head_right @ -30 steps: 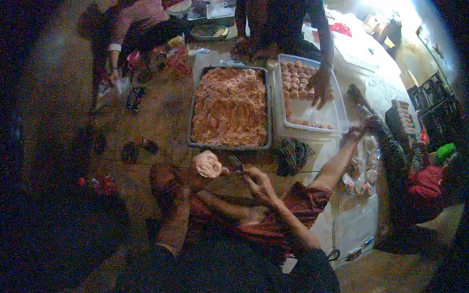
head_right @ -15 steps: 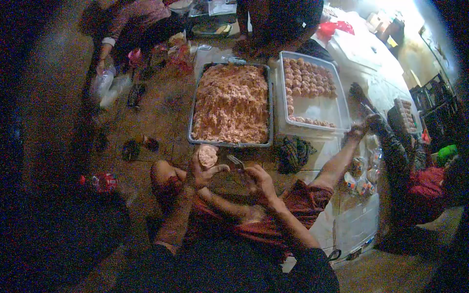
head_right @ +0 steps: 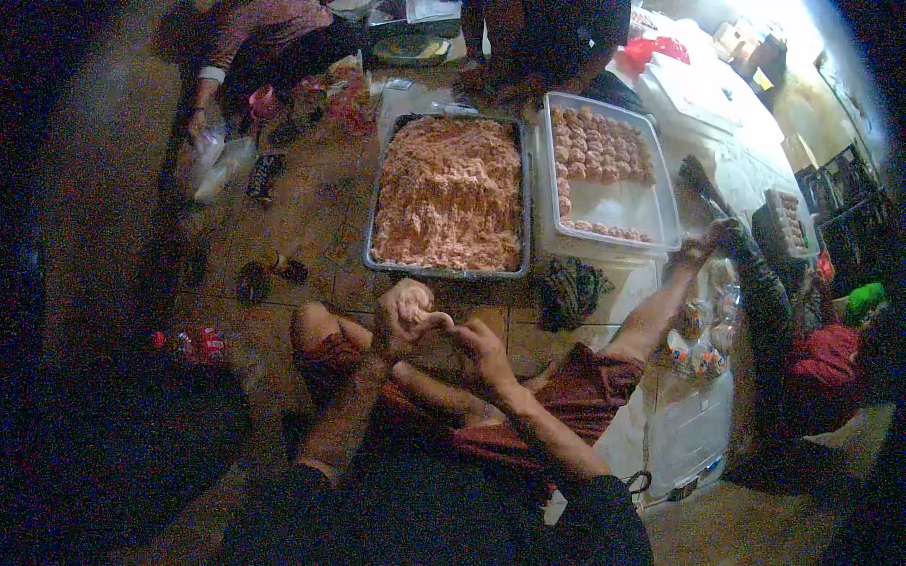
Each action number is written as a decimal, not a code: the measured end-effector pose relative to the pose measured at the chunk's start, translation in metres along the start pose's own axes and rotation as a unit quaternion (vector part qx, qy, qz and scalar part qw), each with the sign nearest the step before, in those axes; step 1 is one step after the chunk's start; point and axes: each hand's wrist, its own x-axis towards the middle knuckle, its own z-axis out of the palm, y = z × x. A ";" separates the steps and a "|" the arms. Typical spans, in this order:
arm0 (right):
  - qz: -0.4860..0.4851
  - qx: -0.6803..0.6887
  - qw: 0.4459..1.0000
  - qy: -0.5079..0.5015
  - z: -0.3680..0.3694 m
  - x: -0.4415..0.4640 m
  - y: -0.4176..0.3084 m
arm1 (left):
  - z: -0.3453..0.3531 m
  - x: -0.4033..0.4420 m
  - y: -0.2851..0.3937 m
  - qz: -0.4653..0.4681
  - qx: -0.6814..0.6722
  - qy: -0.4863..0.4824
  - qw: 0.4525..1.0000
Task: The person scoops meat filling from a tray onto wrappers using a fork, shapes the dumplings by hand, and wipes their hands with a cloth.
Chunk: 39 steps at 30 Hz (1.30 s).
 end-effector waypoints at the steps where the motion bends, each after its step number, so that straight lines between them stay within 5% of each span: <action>1: 0.015 0.015 1.000 0.020 -0.013 0.001 -0.014 | 0.004 0.000 -0.036 -0.038 -0.139 0.000 0.990; 6: 0.098 0.131 0.987 -0.008 -0.033 -0.014 -0.019 | -0.016 -0.005 -0.025 -0.151 -0.427 -0.039 0.890; 8: 0.105 0.175 0.979 -0.021 -0.019 -0.018 -0.009 | -0.015 0.001 -0.038 -0.017 -0.074 -0.046 0.996; 10: 0.115 0.219 0.968 -0.033 -0.010 -0.022 -0.008 | -0.018 -0.002 -0.037 0.026 -0.065 -0.052 0.996; 14: 0.053 0.222 0.973 -0.020 0.007 -0.015 -0.001 | -0.011 -0.005 -0.009 -0.126 -0.316 -0.121 0.933; 16: 0.030 0.189 0.982 0.008 0.023 -0.011 -0.001 | -0.004 -0.005 -0.003 0.034 -0.018 -0.117 0.992; 17: 0.059 0.255 0.964 0.049 0.029 -0.003 -0.013 | -0.004 -0.004 -0.004 0.035 -0.018 -0.117 0.992; 19: -0.049 0.037 0.992 0.112 0.016 0.008 -0.029 | -0.006 0.003 -0.008 0.088 0.025 -0.052 0.994; 21: -0.010 0.041 0.995 0.095 -0.008 0.002 -0.040 | -0.006 0.008 -0.016 0.138 0.067 0.010 0.988; 22: 0.028 0.042 0.996 0.076 -0.019 0.001 -0.041 | -0.010 0.009 -0.028 0.139 0.066 0.011 0.988; 23: 0.050 0.077 0.995 0.047 -0.027 -0.004 -0.040 | -0.022 0.007 -0.044 -0.018 -0.305 -0.136 0.942; 26: 0.061 0.167 0.983 0.035 -0.015 -0.016 -0.022 | -0.043 0.002 -0.054 -0.086 -0.166 -0.175 0.967; 27: 0.059 0.167 0.983 0.035 -0.013 -0.019 -0.017 | -0.040 0.004 -0.050 0.048 -0.069 -0.137 0.987; 32: 0.084 0.220 0.972 -0.003 -0.008 -0.016 -0.029 | -0.041 0.000 0.017 0.040 0.039 -0.096 0.994; 36: 0.000 0.241 0.971 0.006 0.014 -0.019 -0.011 | -0.034 0.002 0.016 0.115 0.049 -0.014 0.992; 39: 0.016 0.208 0.977 0.050 0.020 -0.016 -0.023 | -0.020 0.001 -0.006 0.136 -0.065 0.030 0.988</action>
